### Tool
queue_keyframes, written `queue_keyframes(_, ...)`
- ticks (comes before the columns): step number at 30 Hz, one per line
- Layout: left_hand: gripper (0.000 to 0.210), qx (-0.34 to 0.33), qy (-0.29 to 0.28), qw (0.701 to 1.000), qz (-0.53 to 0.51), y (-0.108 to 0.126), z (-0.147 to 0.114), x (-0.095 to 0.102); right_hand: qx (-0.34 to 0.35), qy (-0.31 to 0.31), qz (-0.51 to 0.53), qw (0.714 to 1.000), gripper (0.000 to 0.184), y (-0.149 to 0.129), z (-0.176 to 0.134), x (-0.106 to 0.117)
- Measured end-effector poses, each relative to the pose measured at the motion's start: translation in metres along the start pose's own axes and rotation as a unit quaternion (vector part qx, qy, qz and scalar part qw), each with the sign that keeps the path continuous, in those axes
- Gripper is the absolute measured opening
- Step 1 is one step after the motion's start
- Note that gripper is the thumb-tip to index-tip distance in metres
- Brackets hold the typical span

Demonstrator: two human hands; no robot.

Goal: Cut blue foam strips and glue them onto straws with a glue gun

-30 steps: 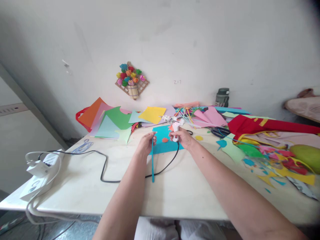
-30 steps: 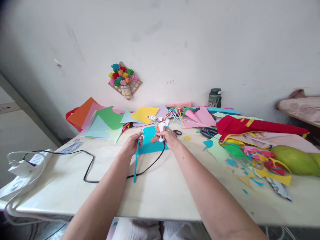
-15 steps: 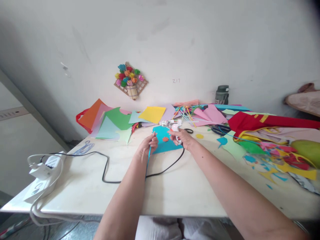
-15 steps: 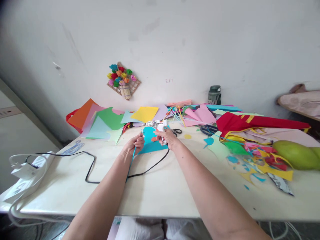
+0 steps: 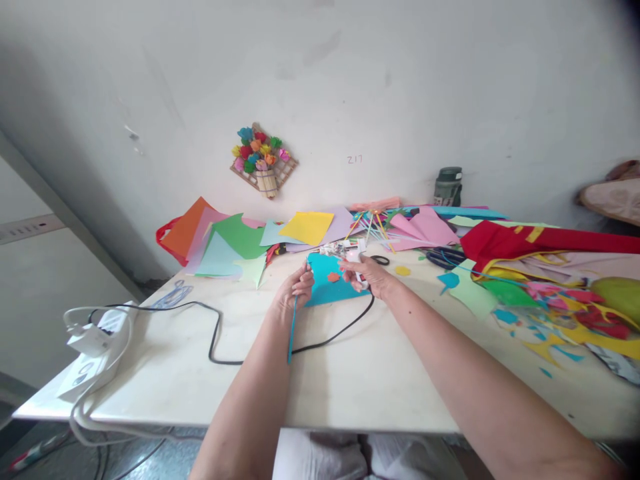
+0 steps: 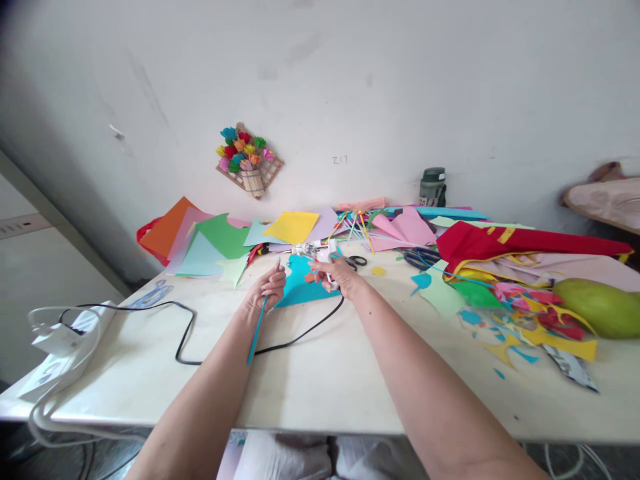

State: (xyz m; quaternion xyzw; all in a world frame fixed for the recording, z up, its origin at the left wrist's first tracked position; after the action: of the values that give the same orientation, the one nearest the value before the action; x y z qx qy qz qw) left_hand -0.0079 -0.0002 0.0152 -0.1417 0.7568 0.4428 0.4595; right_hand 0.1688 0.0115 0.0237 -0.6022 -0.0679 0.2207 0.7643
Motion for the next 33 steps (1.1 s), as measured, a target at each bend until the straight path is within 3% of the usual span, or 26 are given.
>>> queue_keyframes(16,0.018,0.020,0.007,1.000,0.006,-0.0016,-0.0032,0.0015,-0.012,-0.011,-0.022,1.000,0.029,0.0030,-0.0013,-0.0018)
queue_keyframes(33,0.019,0.021,-0.027,0.999,0.015,-0.0022,-0.0026,0.0014,0.013,-0.002,-0.055,0.998,0.027,0.0036,-0.0008,-0.0032)
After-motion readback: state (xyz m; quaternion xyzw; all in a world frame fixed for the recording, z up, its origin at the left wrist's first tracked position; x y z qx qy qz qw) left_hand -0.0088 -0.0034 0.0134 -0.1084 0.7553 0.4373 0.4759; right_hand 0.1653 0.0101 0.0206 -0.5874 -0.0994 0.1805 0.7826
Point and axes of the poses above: each hand's wrist, its own z-axis towards the middle knuckle, its own x-axis out of the back of the hand, y = z × x, the point moved 3 cm from there along z, towards the middle knuckle, and after that the axes turned 10 degrees about x, right-handed, at the moved point
